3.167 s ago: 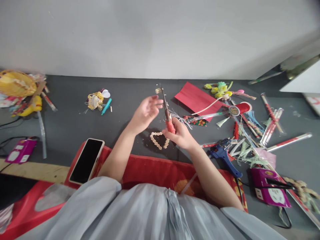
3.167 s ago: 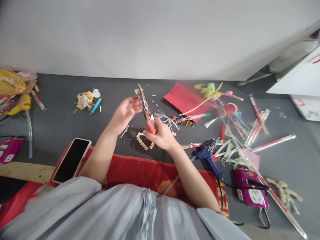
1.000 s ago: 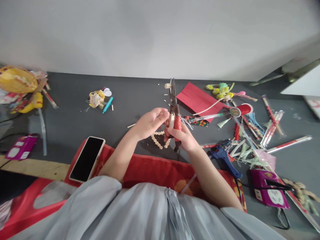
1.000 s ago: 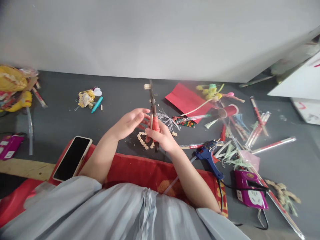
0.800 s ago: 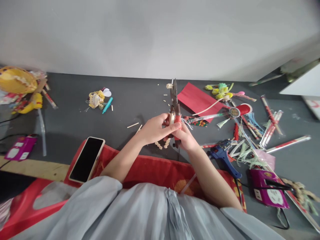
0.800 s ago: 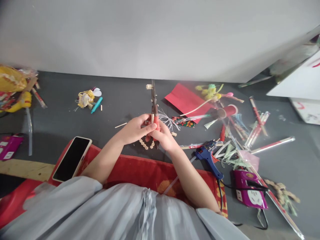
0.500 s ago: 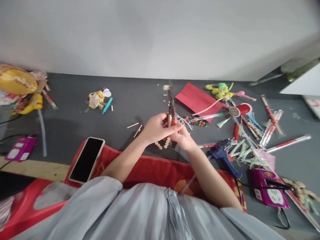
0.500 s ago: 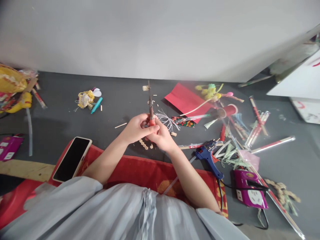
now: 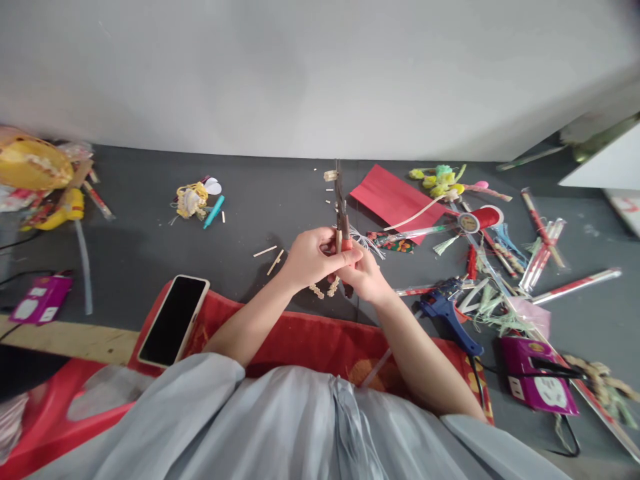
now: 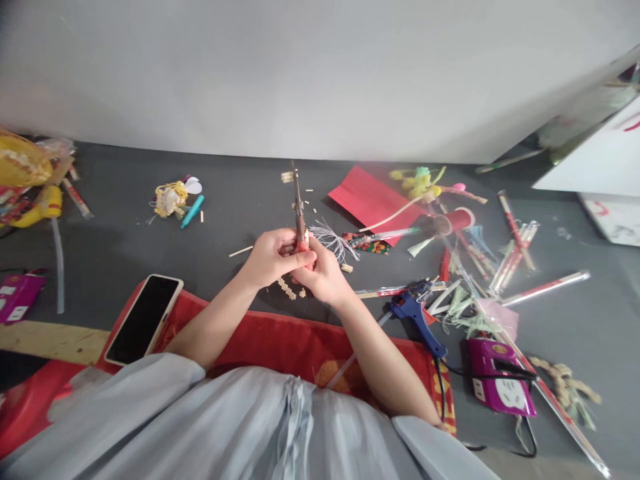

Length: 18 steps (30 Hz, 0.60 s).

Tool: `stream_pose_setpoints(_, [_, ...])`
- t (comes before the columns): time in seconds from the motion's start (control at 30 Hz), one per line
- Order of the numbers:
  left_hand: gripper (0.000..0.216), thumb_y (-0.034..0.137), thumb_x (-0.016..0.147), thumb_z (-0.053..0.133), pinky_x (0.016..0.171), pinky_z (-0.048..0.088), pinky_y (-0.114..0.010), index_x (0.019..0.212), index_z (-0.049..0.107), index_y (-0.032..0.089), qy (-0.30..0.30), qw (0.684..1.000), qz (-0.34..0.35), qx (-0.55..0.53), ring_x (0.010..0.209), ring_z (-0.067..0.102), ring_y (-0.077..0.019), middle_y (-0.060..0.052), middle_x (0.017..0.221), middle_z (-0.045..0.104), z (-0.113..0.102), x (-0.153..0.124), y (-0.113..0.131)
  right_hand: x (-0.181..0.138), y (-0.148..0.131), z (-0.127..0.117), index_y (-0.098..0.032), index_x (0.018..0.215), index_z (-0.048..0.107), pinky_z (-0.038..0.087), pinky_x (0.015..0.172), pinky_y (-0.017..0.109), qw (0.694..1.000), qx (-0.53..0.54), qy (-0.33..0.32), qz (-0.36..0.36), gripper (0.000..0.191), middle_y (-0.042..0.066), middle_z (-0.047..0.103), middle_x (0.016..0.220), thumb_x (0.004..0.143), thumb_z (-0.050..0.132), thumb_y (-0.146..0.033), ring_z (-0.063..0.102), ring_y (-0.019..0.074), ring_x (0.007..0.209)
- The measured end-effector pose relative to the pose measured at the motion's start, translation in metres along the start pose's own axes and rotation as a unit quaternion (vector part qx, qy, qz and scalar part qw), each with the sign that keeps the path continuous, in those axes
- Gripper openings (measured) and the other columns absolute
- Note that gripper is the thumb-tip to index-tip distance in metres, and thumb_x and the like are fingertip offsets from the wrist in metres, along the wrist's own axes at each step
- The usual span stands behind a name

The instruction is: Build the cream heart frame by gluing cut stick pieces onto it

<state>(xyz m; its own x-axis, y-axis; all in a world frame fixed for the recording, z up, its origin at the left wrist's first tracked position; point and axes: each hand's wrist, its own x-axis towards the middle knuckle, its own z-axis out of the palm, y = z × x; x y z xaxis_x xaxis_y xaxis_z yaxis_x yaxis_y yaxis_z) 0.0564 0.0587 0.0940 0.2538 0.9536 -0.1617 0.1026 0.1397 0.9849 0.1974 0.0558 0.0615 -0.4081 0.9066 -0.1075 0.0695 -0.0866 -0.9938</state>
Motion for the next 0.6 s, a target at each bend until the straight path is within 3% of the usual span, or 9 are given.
stream_pose_setpoints(0.23, [0.051, 0.060, 0.064, 0.085, 0.062, 0.052, -0.027, 0.080, 0.063, 0.016, -0.008, 1.000, 0.006, 0.006, 0.062, 0.063, -0.0132, -0.001, 0.069, 0.066, 0.000, 0.003, -0.002, -0.001, 0.002, -0.003, -0.025, 0.086, 0.046, 0.045, 0.055, 0.031, 0.999, -0.042, 0.010, -0.023, 0.026, -0.003, 0.058, 0.066, 0.073, 0.060, -0.043, 0.057, 0.0162, 0.058])
stream_pose_setpoints(0.3, [0.060, 0.062, 0.059, 0.088, 0.073, 0.056, -0.029, 0.091, 0.065, 0.016, -0.035, 0.999, 0.017, -0.002, 0.074, 0.068, -0.0158, -0.004, 0.081, 0.070, -0.005, 0.006, -0.005, -0.001, 0.001, -0.007, -0.025, 0.085, 0.044, 0.043, 0.057, 0.031, 0.995, -0.091, 0.024, -0.044, 0.028, -0.003, 0.056, 0.067, 0.072, 0.061, -0.043, 0.054, 0.0162, 0.061])
stream_pose_setpoints(0.4, [0.088, 0.069, 0.050, 0.090, 0.092, 0.056, -0.034, 0.118, 0.061, 0.021, -0.069, 0.994, 0.074, -0.044, 0.103, 0.070, -0.0227, -0.012, 0.119, 0.069, -0.019, 0.011, -0.011, -0.001, -0.004, -0.012, -0.026, 0.083, 0.040, 0.038, 0.059, 0.030, 0.978, -0.191, 0.043, -0.071, 0.032, -0.004, 0.049, 0.065, 0.071, 0.063, -0.046, 0.046, 0.0153, 0.063])
stream_pose_setpoints(0.47, [0.086, 0.076, 0.061, 0.080, 0.099, 0.054, -0.036, 0.124, 0.056, 0.024, -0.008, 0.988, 0.141, -0.059, 0.116, 0.067, -0.0245, -0.014, 0.136, 0.062, -0.031, 0.012, -0.011, -0.001, -0.008, -0.015, -0.027, 0.079, 0.035, 0.035, 0.058, 0.029, 0.967, -0.239, 0.040, -0.074, 0.036, -0.005, 0.046, 0.064, 0.071, 0.064, -0.048, 0.040, 0.0136, 0.061])
stream_pose_setpoints(0.6, [0.055, 0.068, 0.092, 0.053, 0.098, 0.054, -0.032, 0.124, 0.056, 0.024, 0.134, 0.964, 0.228, 0.041, 0.107, 0.069, -0.0189, -0.009, 0.123, 0.067, -0.048, 0.007, -0.004, -0.003, -0.014, -0.014, -0.028, 0.079, 0.031, 0.032, 0.056, 0.027, 0.953, -0.286, 0.029, -0.098, 0.034, -0.006, 0.045, 0.063, 0.072, 0.061, -0.042, 0.037, 0.0125, 0.057])
